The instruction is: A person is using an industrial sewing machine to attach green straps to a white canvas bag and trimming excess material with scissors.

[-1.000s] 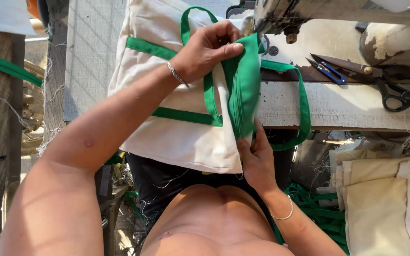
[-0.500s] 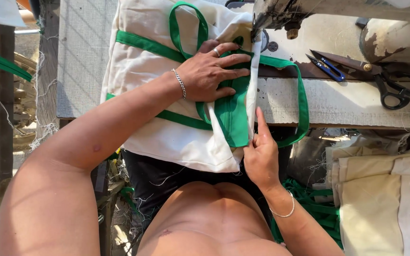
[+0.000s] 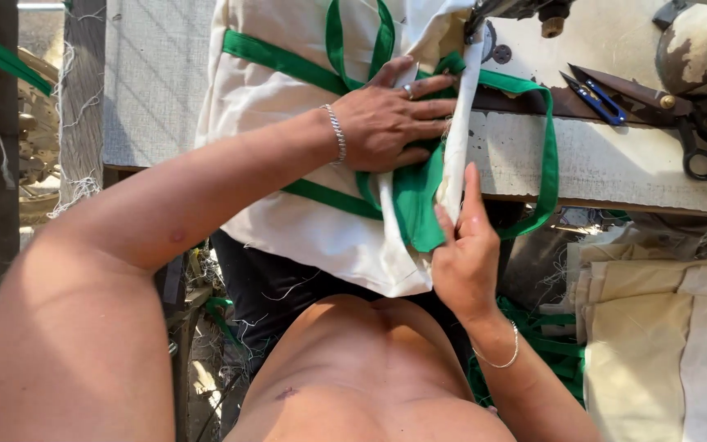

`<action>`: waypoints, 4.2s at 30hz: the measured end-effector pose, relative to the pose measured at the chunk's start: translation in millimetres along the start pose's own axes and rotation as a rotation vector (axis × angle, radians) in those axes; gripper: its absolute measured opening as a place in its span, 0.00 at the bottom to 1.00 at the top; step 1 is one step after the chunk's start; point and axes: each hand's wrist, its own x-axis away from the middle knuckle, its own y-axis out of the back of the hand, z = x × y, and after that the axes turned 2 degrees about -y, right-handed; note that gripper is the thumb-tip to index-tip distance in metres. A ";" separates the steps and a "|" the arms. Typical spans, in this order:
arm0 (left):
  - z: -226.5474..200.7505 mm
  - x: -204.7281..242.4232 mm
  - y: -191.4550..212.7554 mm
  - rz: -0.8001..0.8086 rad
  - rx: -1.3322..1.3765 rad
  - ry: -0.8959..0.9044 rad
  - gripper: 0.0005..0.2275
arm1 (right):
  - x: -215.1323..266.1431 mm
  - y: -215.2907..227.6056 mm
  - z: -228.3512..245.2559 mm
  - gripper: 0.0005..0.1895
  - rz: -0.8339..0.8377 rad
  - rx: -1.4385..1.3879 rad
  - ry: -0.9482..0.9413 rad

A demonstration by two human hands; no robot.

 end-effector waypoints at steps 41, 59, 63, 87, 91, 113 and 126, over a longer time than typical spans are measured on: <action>9.2 -25.2 -5.3 -0.308 -0.097 0.174 0.29 | 3.5 14.2 -36.8 0.29 -0.002 0.399 0.233; 17.6 -27.3 -3.8 -0.362 -0.128 0.166 0.26 | -2.4 23.0 -37.1 0.32 0.176 0.512 0.226; 15.7 -27.5 -2.5 -0.348 -0.108 0.165 0.26 | 0.1 21.9 -47.3 0.33 0.196 0.502 0.226; -25.7 6.0 3.7 -0.280 0.078 -0.025 0.21 | -12.0 27.4 -36.4 0.33 0.264 0.507 0.123; -30.7 5.7 0.7 -0.261 0.080 -0.004 0.23 | -9.1 29.2 -45.4 0.33 0.237 0.523 0.179; -26.7 -4.0 7.9 -0.407 0.155 -0.106 0.23 | -21.0 31.6 -38.7 0.36 0.150 0.238 0.020; -114.7 33.7 4.0 -0.302 0.011 -0.248 0.28 | 20.9 8.2 -70.0 0.29 0.084 -0.454 -0.293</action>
